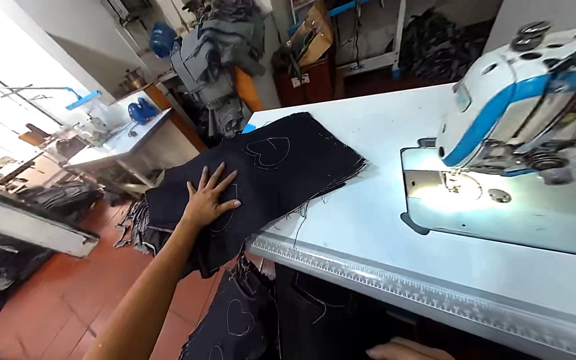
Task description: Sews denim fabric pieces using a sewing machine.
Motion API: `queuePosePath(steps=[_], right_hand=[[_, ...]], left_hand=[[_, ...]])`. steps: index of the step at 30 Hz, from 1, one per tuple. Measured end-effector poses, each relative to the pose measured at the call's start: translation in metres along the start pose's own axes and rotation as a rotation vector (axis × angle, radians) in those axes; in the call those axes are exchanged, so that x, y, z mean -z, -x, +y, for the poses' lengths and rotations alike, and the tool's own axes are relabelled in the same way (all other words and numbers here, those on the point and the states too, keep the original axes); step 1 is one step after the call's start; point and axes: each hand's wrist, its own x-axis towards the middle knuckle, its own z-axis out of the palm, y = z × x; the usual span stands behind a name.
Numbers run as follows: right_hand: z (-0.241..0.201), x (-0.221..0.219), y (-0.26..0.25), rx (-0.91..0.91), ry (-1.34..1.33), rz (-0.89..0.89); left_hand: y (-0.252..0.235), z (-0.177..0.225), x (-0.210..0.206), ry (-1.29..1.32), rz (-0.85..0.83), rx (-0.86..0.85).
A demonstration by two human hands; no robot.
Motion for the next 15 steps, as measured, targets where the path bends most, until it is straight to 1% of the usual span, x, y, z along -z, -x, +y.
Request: queuePosePath(steps=[3, 5, 7, 8, 9, 10, 11, 12, 14, 15], right_hand=[[-0.027, 0.023, -0.014, 0.118, -0.003, 0.008], [-0.041, 0.044, -0.034, 0.216, 0.058, 0.008], [-0.037, 0.065, -0.060, 0.290, 0.197, 0.109], [-0.026, 0.074, -0.074, 0.305, 0.278, 0.217], [-0.014, 0.082, -0.086, 0.281, 0.324, 0.323], [-0.003, 0.089, -0.095, 0.210, 0.318, 0.395], [0.002, 0.096, -0.098, 0.121, 0.258, 0.434], [0.005, 0.101, -0.099, 0.082, 0.176, 0.477], [0.007, 0.101, -0.095, 0.100, 0.075, 0.569], [0.007, 0.098, -0.093, 0.128, 0.073, 0.588]], left_hand=[[-0.022, 0.028, 0.004, 0.002, -0.074, 0.123], [-0.047, 0.057, 0.009, 0.016, -0.123, 0.234], [-0.075, 0.089, 0.011, 0.038, -0.149, 0.337], [-0.089, 0.102, 0.010, 0.053, -0.151, 0.380], [-0.103, 0.114, 0.008, 0.064, -0.141, 0.422], [-0.116, 0.122, 0.005, 0.071, -0.127, 0.463], [-0.130, 0.127, 0.001, 0.077, -0.116, 0.504], [-0.143, 0.129, 0.000, 0.089, -0.100, 0.540], [-0.161, 0.124, 0.005, 0.173, -0.089, 0.566], [-0.163, 0.121, 0.013, 0.258, -0.092, 0.515]])
